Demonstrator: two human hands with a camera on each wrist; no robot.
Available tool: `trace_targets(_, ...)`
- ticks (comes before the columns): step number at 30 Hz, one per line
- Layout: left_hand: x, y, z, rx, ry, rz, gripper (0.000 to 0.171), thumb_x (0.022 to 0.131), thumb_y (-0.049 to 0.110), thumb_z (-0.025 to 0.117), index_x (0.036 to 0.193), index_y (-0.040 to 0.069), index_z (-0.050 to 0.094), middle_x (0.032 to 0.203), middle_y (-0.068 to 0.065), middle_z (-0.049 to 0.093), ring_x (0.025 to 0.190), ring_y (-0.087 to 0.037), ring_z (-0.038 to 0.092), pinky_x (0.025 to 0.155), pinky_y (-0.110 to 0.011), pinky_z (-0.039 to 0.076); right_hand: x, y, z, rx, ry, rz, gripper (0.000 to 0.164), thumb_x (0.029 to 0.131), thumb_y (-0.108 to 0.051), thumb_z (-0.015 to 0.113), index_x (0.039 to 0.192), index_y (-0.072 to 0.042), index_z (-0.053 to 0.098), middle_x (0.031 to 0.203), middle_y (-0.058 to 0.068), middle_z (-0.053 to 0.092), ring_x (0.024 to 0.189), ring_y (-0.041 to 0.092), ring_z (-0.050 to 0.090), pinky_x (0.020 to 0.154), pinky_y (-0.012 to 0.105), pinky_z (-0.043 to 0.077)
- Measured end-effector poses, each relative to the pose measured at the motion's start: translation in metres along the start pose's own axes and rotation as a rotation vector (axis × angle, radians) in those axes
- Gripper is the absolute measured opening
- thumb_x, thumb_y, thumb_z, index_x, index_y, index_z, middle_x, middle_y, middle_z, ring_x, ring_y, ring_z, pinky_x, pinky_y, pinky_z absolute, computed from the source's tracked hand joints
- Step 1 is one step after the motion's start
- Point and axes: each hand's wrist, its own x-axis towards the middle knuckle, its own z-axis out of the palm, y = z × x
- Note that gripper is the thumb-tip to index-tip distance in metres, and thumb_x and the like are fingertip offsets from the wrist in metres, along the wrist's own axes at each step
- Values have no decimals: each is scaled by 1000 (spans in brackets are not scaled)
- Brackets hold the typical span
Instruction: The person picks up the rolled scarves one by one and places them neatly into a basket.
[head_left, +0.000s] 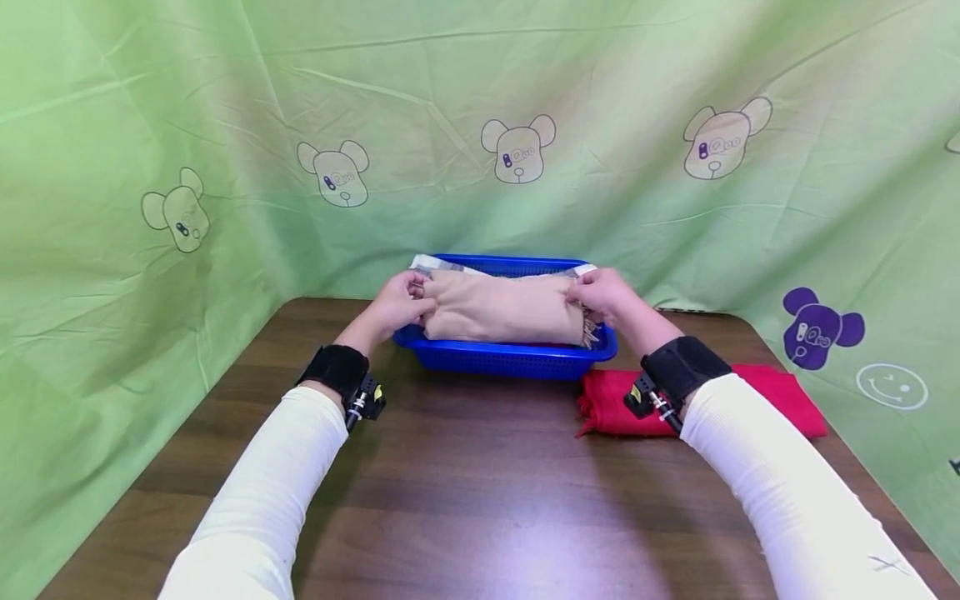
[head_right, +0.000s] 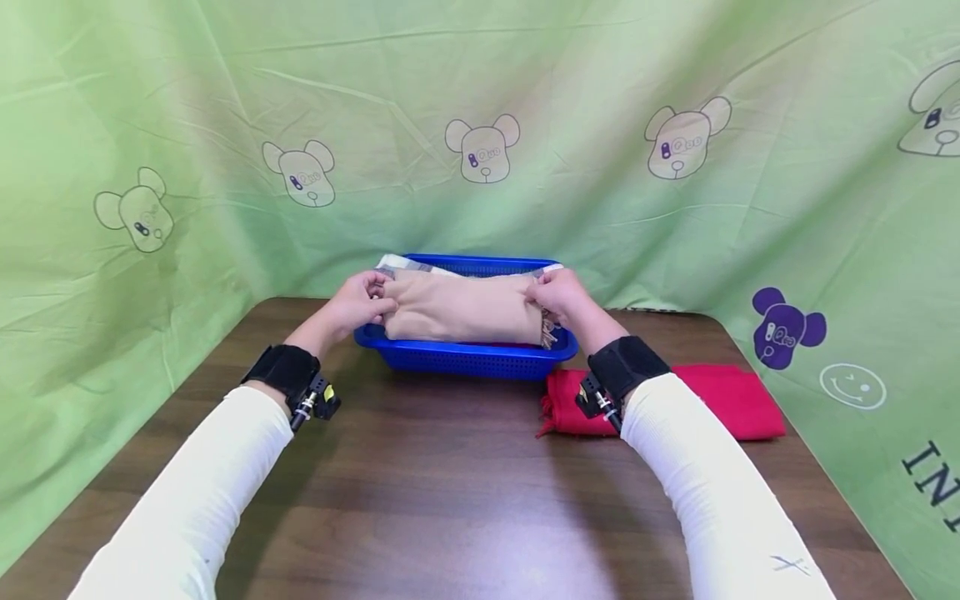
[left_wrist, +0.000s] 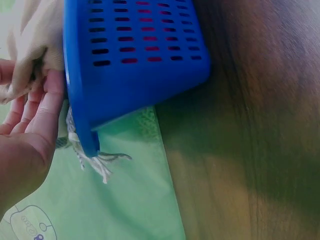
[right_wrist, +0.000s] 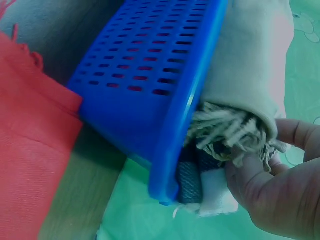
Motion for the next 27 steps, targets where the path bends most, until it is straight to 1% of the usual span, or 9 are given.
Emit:
trace_targets(2,-2,-1,-2,15,-19,-14,42,82,-6,62,121,-6,46,101,-10,48,79,-17,55,63,-26,57,-3,0,-1,-38,-53,-7,10,87,1,59,83,-2,51,87,4,45,71,12,50,66,30,56)
trace_targets(5,-5,-3,-5,42,-46,-31,43,82,-8,63,121,-8,47,105,-15,52,83,-17,56,68,-26,58,-9,1,-3,-128,-128,-17,7,87,1,59,86,1,53,83,5,52,72,15,55,72,41,59)
trace_targets(8,-7,-5,-8,62,-60,-36,44,81,-11,64,122,-10,47,111,-21,57,86,-17,58,70,-26,58,-13,1,-5,-198,-176,-17,8,87,0,60,91,4,54,80,6,57,73,18,59,74,44,59)
trace_targets(10,-8,-8,-10,64,-63,-41,45,81,-11,64,123,-11,47,116,-26,58,87,-17,59,71,-26,58,-14,2,-6,-218,-184,-8,11,89,-2,61,93,4,53,84,8,59,80,23,61,75,44,59)
trace_targets(13,-8,-12,-13,51,-65,-48,47,82,-11,62,126,-12,46,121,-31,56,87,-18,60,75,-27,58,-15,3,-5,-226,-191,7,15,91,-4,62,97,4,51,97,14,60,95,34,63,76,44,59)
trace_targets(15,-9,-12,-13,48,-63,-50,47,82,-11,62,127,-13,46,123,-32,56,87,-18,61,76,-28,58,-14,3,-4,-231,-190,14,17,92,-5,62,99,4,50,104,17,59,105,41,61,78,45,59)
trace_targets(17,-10,-10,-13,51,-61,-48,47,83,-11,62,127,-13,46,123,-33,56,88,-18,61,78,-30,58,-15,3,-3,-229,-192,16,18,92,-5,62,101,5,50,109,20,59,110,44,59,79,45,58)
trace_targets(22,-13,-7,-15,59,-53,-45,45,83,-11,63,125,-13,48,123,-32,57,89,-20,62,81,-36,58,-16,2,-4,-241,-189,-1,18,92,-6,61,102,6,51,107,20,60,107,43,60,78,45,59)
trace_targets(27,-16,-6,-16,60,-51,-49,45,82,-12,64,125,-13,49,122,-31,56,98,-29,61,84,-38,57,-18,3,-5,-258,-193,-12,19,92,-6,59,104,6,52,109,20,59,103,40,61,77,43,59)
